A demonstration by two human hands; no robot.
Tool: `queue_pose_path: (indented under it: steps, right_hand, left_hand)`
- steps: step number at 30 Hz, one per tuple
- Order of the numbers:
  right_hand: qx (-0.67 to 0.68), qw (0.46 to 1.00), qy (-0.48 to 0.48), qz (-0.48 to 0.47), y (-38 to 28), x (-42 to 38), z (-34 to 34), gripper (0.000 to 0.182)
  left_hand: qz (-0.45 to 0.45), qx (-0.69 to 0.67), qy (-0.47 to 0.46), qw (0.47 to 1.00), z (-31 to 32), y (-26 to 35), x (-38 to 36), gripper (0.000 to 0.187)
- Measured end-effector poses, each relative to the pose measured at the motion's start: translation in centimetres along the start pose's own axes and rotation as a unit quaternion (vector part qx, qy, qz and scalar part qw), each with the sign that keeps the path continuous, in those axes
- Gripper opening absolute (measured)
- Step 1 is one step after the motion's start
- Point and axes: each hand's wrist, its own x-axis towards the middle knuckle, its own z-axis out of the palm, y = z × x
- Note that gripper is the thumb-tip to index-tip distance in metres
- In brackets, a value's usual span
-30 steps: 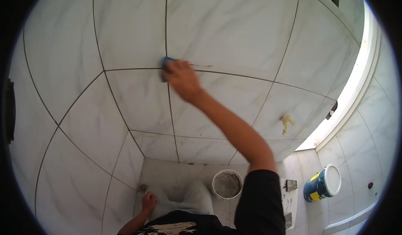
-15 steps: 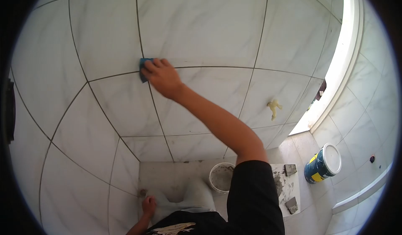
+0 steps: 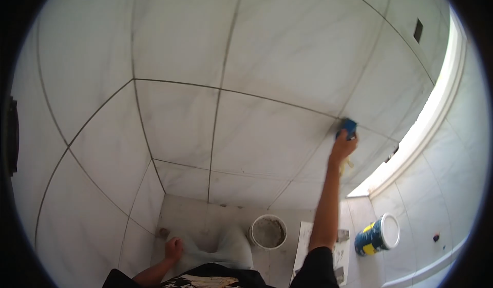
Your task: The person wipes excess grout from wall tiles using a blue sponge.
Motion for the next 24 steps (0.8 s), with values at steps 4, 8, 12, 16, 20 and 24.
queue_pose_path:
  steps: [4,8,12,16,20,24]
  right_hand:
    - [0.145,0.982,-0.104,-0.061,-14.9,-17.9,7.2,0.035]
    - [0.312,0.789,-0.4,-0.345,-28.6,-21.6,6.7,0.05]
    - [0.247,0.822,-0.069,-0.508,-39.3,-9.4,8.8,0.057]
    - [-0.001,0.798,-0.093,-0.595,-35.4,-9.5,10.4,0.041]
    - [0.114,0.594,-0.471,-0.643,-21.2,-20.5,7.4,0.025]
    - [0.173,0.726,-0.184,-0.64,-34.8,-10.7,6.2,0.044]
  left_hand:
    - [0.016,0.017,0.067,0.997,0.9,-0.9,-0.3,0.024]
    - [-0.008,0.014,0.052,0.999,0.4,-3.0,-0.6,0.023]
    - [-0.032,-0.006,0.065,0.997,0.2,-2.2,-0.9,0.023]
    - [-0.054,-0.032,0.037,0.997,-0.9,-0.2,-1.1,0.023]
    - [-0.048,-0.053,0.059,0.996,-0.2,-1.9,-1.3,0.024]
    - [0.041,0.002,0.086,0.995,-0.2,-1.9,-0.9,0.022]
